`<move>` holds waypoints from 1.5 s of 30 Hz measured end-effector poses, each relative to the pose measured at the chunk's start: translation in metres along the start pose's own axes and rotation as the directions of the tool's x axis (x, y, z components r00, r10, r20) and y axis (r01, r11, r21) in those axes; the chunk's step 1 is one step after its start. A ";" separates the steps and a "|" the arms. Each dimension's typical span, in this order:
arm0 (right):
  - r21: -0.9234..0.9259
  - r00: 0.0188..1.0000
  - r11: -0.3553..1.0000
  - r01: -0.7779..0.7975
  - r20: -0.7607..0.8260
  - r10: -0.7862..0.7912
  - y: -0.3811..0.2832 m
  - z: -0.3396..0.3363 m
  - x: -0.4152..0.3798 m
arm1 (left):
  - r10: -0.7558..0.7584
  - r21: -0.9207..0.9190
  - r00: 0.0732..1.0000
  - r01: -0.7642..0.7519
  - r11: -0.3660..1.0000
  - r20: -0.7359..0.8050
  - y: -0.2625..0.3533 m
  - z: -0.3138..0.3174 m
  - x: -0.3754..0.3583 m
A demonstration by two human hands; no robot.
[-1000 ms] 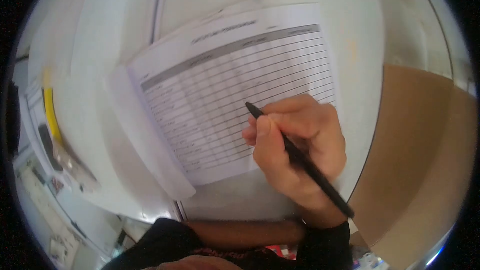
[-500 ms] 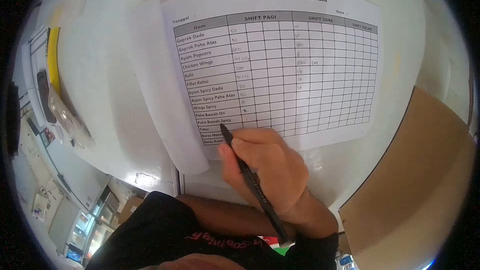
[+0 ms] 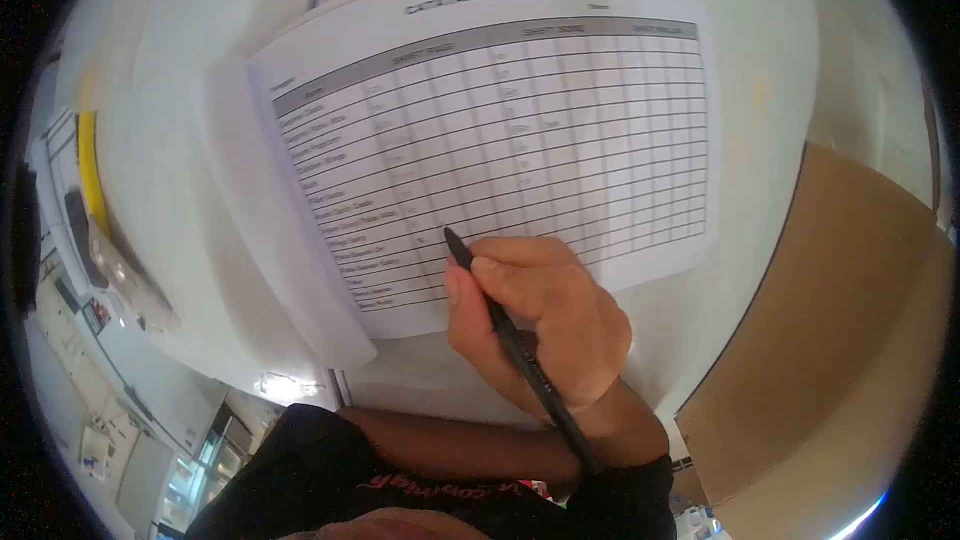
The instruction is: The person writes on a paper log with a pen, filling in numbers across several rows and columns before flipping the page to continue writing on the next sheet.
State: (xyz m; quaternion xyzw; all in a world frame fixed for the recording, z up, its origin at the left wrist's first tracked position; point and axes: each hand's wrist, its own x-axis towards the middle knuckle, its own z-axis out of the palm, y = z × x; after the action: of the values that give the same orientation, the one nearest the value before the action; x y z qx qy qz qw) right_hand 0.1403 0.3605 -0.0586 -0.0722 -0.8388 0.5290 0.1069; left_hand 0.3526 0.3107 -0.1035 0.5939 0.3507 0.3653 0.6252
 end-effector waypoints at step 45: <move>-0.004 0.995 0.999 -0.049 -0.092 0.048 0.027 -0.023 0.008 | 0.012 -0.031 0.989 -0.016 0.999 -0.150 -0.029 0.065 0.005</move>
State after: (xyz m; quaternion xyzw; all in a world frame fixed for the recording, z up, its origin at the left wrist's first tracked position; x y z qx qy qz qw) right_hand 0.1389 0.3935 -0.0723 -0.1170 -0.8325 0.5251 0.1323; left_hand 0.4130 0.2822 -0.1289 0.5571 0.3865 0.4189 0.6040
